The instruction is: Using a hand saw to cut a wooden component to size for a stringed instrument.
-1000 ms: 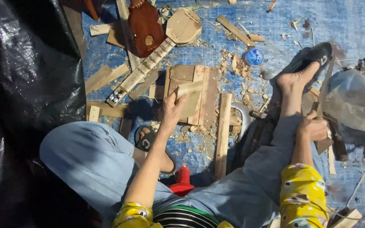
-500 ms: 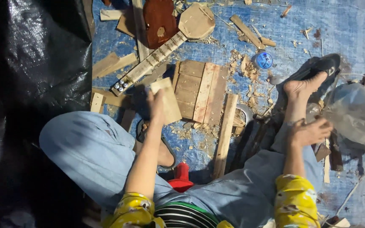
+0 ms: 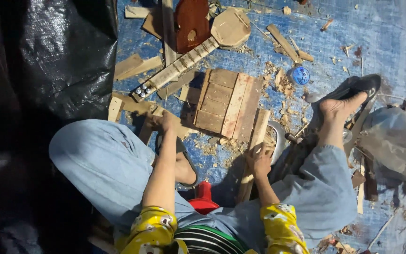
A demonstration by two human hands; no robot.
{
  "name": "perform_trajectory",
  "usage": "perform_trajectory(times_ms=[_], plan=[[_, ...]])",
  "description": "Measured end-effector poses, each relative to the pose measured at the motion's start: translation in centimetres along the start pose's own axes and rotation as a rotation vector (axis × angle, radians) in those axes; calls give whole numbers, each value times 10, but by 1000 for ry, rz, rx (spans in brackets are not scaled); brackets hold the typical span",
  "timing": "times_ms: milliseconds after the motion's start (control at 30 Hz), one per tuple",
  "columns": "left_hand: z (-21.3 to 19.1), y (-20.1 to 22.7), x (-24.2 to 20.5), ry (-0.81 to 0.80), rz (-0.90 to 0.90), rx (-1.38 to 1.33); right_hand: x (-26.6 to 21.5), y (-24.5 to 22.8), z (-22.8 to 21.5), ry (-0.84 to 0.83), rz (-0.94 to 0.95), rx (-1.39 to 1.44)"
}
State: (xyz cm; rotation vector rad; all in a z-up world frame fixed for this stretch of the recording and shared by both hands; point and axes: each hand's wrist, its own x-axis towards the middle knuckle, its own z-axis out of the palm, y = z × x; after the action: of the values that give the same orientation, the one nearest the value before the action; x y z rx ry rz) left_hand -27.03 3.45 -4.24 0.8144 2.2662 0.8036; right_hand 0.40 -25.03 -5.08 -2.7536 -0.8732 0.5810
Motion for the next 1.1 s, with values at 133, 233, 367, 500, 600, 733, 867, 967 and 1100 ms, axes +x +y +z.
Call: perform_trajectory(times_ms=[133,233,367,500,600,733,867,967,1100], plan=[[49,-33,25,-76,-23,-158,13,10,18,-81,108,-16],[61,-37,30,-80,-2,-138,10,13,6,-188,140,57],[12,37,-6,-150,177,-225,13,14,3,-135,255,258],[-47,154,-8,-391,530,-269,-3,3,-12,-110,130,410],[-84,224,32,-336,1160,-64,24,59,40,-111,-31,517],[-167,263,66,-411,1306,526,4,22,2,-62,-59,486],[-177,182,138,-758,948,613,9,19,2,-64,21,416],[-178,83,163,-1061,400,349,16,27,9,-91,52,370],[-186,-39,216,-794,398,80,10,19,-4,-160,40,452]])
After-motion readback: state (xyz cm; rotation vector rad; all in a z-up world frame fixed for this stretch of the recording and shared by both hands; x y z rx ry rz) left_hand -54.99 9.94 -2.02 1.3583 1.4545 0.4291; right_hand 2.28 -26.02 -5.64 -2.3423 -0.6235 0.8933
